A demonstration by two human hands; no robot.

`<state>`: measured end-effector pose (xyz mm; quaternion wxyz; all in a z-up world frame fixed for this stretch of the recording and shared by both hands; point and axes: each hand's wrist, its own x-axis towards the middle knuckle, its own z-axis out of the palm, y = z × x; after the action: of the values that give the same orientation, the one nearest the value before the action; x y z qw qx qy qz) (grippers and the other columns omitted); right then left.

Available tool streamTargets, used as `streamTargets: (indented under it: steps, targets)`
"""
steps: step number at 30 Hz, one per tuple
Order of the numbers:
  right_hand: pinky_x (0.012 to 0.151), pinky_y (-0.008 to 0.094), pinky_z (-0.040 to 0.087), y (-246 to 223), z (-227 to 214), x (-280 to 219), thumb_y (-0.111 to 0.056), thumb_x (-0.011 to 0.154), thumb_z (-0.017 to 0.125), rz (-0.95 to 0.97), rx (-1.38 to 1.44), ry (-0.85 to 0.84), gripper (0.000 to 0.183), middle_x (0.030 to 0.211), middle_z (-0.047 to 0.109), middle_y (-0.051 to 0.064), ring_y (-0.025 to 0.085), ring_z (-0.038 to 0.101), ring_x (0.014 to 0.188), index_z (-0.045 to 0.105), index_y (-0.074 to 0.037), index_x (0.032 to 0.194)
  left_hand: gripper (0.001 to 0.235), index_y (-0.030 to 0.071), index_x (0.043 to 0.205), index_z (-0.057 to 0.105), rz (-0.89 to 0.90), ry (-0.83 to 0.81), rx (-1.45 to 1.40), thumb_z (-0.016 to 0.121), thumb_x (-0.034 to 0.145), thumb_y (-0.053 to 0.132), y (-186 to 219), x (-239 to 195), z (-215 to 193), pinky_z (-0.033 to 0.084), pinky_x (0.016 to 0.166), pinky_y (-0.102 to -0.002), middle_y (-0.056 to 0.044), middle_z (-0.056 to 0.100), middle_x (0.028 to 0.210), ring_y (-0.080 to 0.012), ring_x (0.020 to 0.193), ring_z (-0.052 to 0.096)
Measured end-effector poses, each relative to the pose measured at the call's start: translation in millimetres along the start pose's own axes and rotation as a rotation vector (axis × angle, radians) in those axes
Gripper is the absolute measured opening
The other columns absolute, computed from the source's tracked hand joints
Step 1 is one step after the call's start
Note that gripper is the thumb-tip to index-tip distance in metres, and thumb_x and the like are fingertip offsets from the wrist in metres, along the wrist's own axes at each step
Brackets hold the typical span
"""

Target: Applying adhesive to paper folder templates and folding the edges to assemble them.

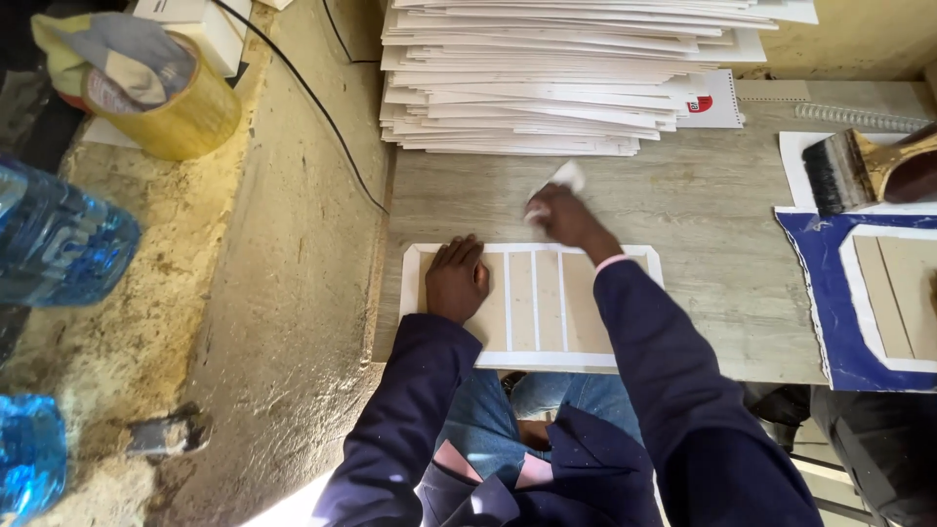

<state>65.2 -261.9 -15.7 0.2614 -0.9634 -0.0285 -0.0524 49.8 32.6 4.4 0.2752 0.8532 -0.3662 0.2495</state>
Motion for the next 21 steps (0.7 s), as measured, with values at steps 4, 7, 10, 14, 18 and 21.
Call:
streamTargets:
  steps: [4,7,10,14,18,21]
  targets:
    - [0.092,0.051,0.055,-26.9,-34.9,-62.0,-0.02,0.094,0.082,-0.17,0.27,-0.077,0.012,0.089,0.071,0.016,0.045,0.07,0.094,0.075,-0.01,0.094,0.029,0.013,0.114,0.085,-0.049,0.004,0.006,0.072,0.089,0.016,-4.1,-4.7,11.8,0.059,0.104,-0.047,-0.009,0.083,0.119,-0.0312,0.117,0.077]
    - [0.091,0.048,0.056,12.8,-68.1,-99.6,-0.024,0.091,0.084,-0.162,0.268,-0.149,0.009,0.086,0.074,0.013,0.038,0.072,0.092,0.081,-0.016,0.092,0.03,0.014,0.113,0.086,-0.05,0.041,0.043,0.072,0.086,0.014,-5.6,-5.4,16.2,0.061,0.103,-0.046,-0.008,0.083,0.118,-0.0298,0.115,0.078]
    - [0.096,0.051,0.056,35.0,-94.2,-108.8,-0.016,0.085,0.089,0.154,0.269,-0.118,0.018,0.094,0.081,0.018,0.039,0.076,0.1,0.082,-0.01,0.099,0.031,0.015,0.112,0.085,-0.047,0.044,0.044,0.071,0.084,0.014,-5.8,-6.2,19.0,0.06,0.103,-0.046,-0.008,0.083,0.119,-0.0299,0.115,0.077]
    - [0.092,0.051,0.057,59.5,-10.4,-57.9,-0.028,0.086,0.093,0.195,0.188,0.011,0.028,0.094,0.076,0.017,0.042,0.074,0.099,0.078,-0.011,0.102,0.032,0.013,0.113,0.085,-0.046,0.033,0.059,0.073,0.084,0.013,-5.0,-4.8,20.2,0.06,0.103,-0.048,-0.009,0.083,0.12,-0.0306,0.116,0.078]
    - [0.084,0.043,0.056,-40.3,5.8,-26.2,-0.025,0.088,0.091,0.03,0.212,0.021,0.017,0.086,0.073,0.008,0.033,0.073,0.085,0.077,-0.016,0.092,0.031,0.015,0.112,0.086,-0.063,0.04,0.049,0.073,0.084,0.013,-3.6,-2.1,19.4,0.061,0.103,-0.047,-0.007,0.083,0.118,-0.0289,0.115,0.078]
    - [0.086,0.047,0.057,-13.5,-11.0,-51.0,-0.023,0.085,0.091,-0.077,0.214,0.018,0.017,0.083,0.071,0.013,0.037,0.074,0.088,0.077,-0.015,0.09,0.028,0.013,0.109,0.085,-0.082,0.017,0.025,0.072,0.085,0.013,-11.3,-8.9,17.8,0.061,0.102,-0.046,-0.008,0.083,0.119,-0.0298,0.115,0.078]
